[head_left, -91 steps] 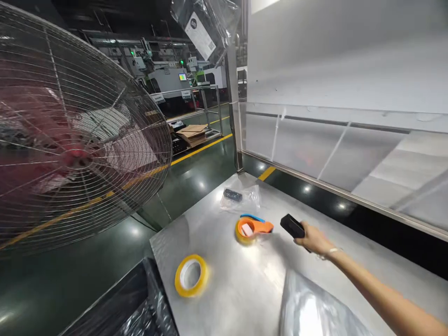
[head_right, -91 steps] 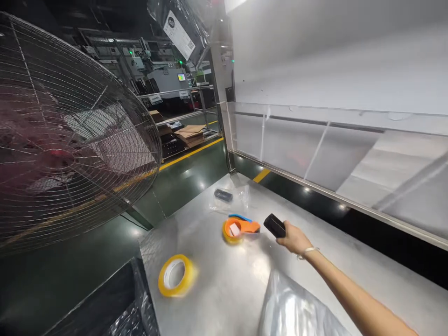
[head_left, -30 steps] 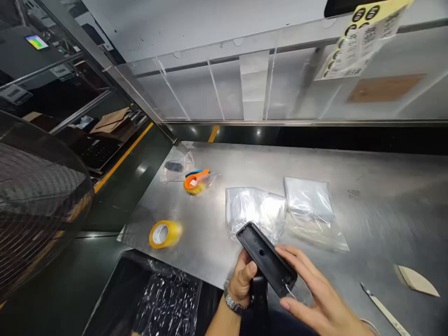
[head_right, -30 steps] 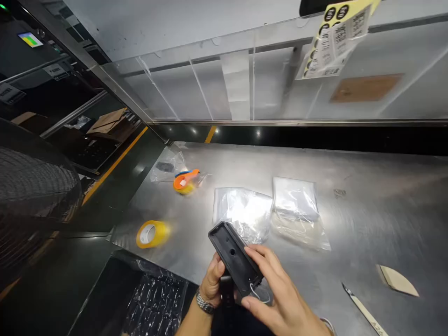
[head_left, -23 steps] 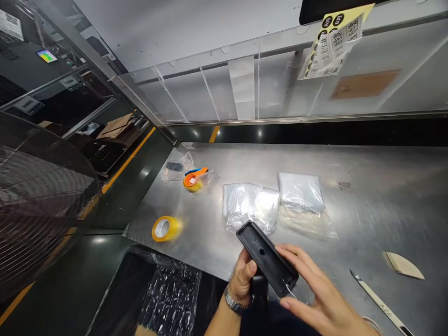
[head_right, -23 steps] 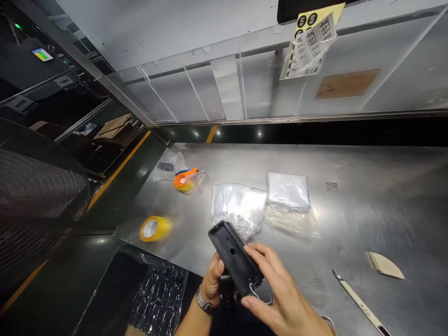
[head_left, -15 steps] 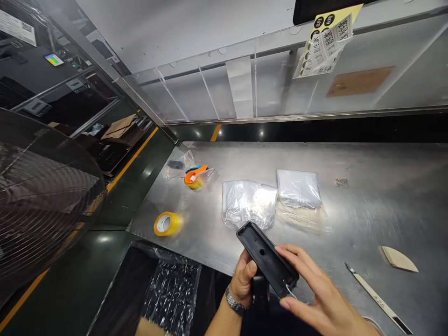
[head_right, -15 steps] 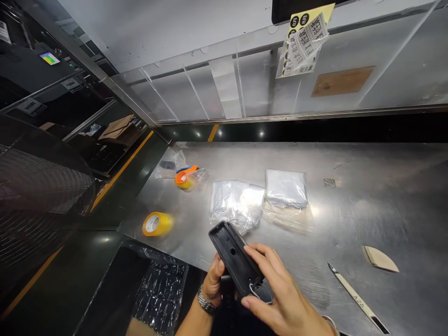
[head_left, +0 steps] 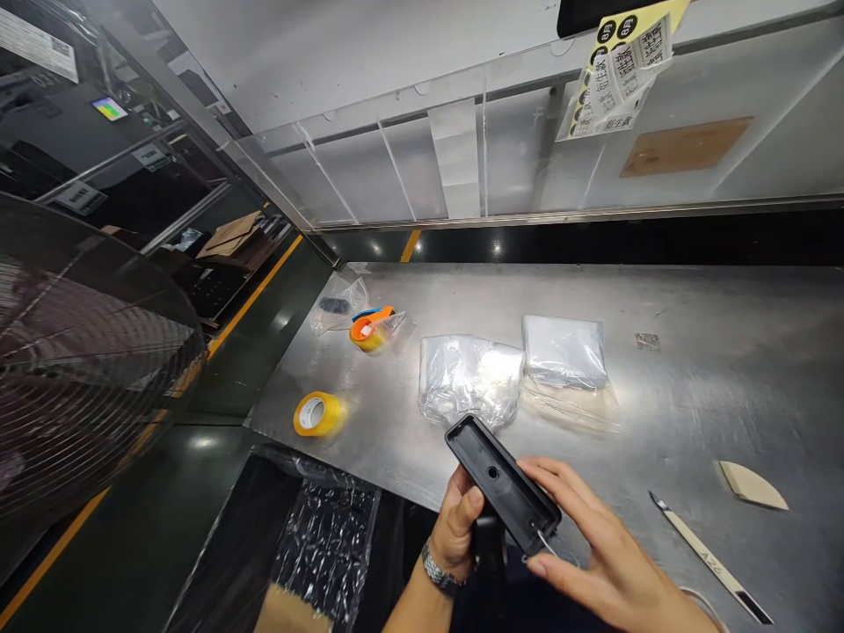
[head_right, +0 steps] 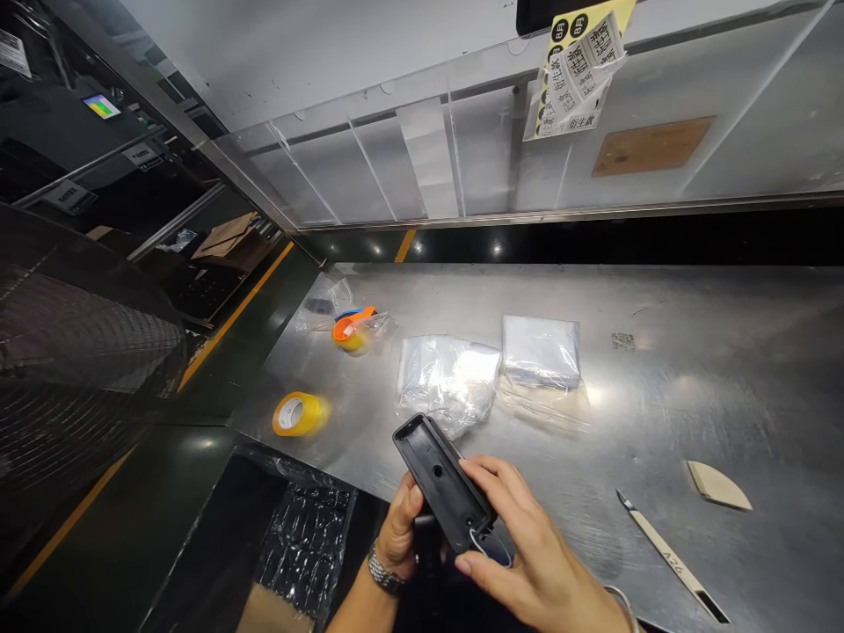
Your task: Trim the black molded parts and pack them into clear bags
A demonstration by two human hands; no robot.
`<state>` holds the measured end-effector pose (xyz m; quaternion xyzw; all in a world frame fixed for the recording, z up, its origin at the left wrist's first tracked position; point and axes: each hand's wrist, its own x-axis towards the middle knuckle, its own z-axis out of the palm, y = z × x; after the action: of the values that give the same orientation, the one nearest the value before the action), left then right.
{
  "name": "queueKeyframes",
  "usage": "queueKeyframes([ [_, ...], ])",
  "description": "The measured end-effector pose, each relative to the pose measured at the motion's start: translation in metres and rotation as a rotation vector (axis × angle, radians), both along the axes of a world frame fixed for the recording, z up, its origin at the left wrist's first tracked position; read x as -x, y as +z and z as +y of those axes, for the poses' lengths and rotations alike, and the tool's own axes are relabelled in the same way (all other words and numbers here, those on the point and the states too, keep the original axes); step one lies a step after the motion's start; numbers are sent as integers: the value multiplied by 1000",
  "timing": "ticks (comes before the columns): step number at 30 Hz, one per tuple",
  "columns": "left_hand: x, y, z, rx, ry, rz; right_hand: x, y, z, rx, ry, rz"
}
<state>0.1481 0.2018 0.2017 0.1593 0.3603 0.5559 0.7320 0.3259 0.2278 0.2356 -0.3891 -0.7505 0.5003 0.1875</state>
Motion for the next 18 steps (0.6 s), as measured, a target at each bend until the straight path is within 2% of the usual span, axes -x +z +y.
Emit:
queueKeyframes([
  [10, -3, 5, 0, 42, 20, -20, 0, 1, 0, 4, -5, 0],
  [18, -8, 1, -8, 50, 55, -12, 6, -4, -8, -140, -110, -42],
])
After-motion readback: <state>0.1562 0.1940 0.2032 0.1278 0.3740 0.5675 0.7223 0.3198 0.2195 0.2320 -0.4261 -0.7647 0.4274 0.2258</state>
